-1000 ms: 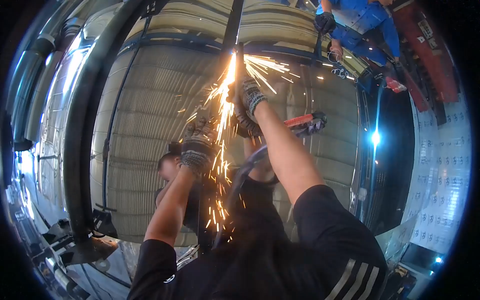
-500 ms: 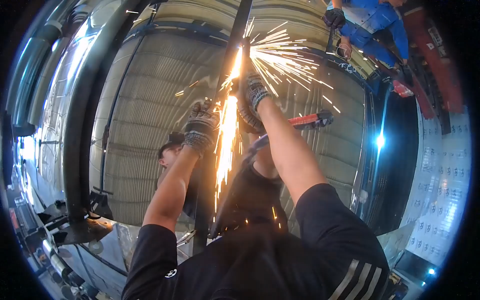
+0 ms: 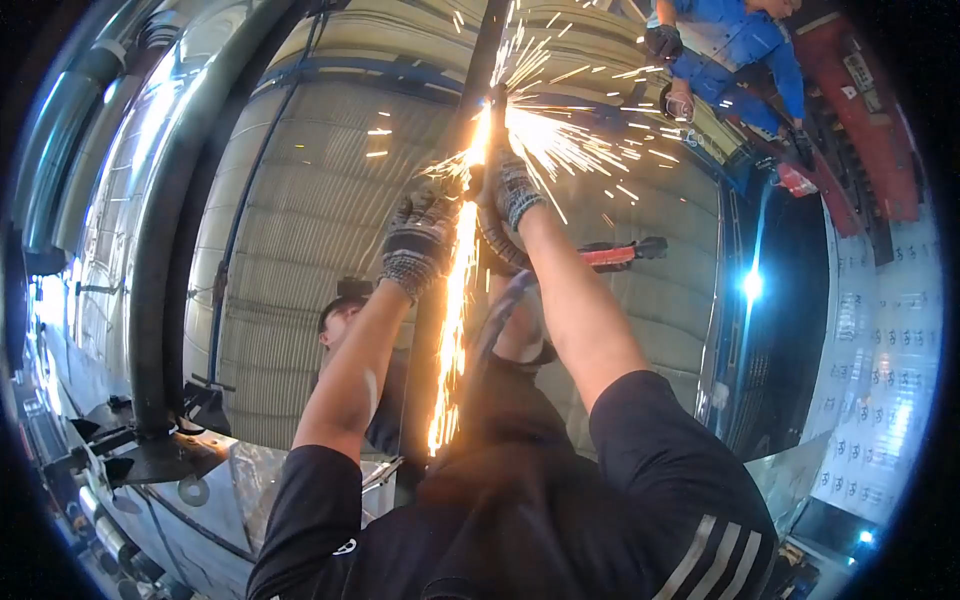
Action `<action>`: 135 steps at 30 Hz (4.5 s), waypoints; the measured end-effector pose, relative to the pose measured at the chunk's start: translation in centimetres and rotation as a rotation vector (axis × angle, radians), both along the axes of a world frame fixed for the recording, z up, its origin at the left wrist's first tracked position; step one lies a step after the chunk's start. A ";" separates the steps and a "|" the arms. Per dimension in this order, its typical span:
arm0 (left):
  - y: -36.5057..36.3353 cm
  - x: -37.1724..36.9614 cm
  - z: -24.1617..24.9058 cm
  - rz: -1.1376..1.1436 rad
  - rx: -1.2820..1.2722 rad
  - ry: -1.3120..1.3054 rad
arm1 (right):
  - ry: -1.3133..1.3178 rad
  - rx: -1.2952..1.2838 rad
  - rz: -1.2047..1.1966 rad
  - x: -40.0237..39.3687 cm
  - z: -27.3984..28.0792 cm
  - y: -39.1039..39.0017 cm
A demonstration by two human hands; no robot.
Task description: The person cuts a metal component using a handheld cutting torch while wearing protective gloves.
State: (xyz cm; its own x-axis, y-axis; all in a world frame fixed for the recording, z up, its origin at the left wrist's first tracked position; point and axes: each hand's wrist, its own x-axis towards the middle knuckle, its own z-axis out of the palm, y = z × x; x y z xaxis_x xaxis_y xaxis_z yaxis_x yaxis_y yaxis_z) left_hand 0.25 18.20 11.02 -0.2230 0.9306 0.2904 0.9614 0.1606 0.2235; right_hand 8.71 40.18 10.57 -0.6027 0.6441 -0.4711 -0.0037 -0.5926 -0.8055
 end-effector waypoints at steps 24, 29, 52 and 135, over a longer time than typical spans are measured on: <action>-6.8 5.9 1.4 0.053 -0.357 0.043 | -0.042 -0.048 -0.001 3.9 2.5 -5.9; -7.9 5.0 3.1 0.029 -0.194 -0.017 | -0.079 0.843 0.251 2.2 -6.8 -2.1; -10.3 5.9 5.4 0.026 -0.281 -0.021 | 0.060 -0.171 -0.073 5.6 6.3 -12.7; -23.8 14.6 5.8 0.049 -0.217 -0.089 | -0.024 -0.142 -0.105 15.5 5.5 -29.5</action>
State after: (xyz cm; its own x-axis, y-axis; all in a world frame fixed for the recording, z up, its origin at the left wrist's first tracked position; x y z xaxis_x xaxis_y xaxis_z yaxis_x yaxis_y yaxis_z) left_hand 14.86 -5.58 16.81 -0.2856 0.9564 0.0615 0.9291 0.2606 0.2624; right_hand 24.20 10.69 16.08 -0.5226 0.6290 -0.5755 -0.0533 -0.6978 -0.7143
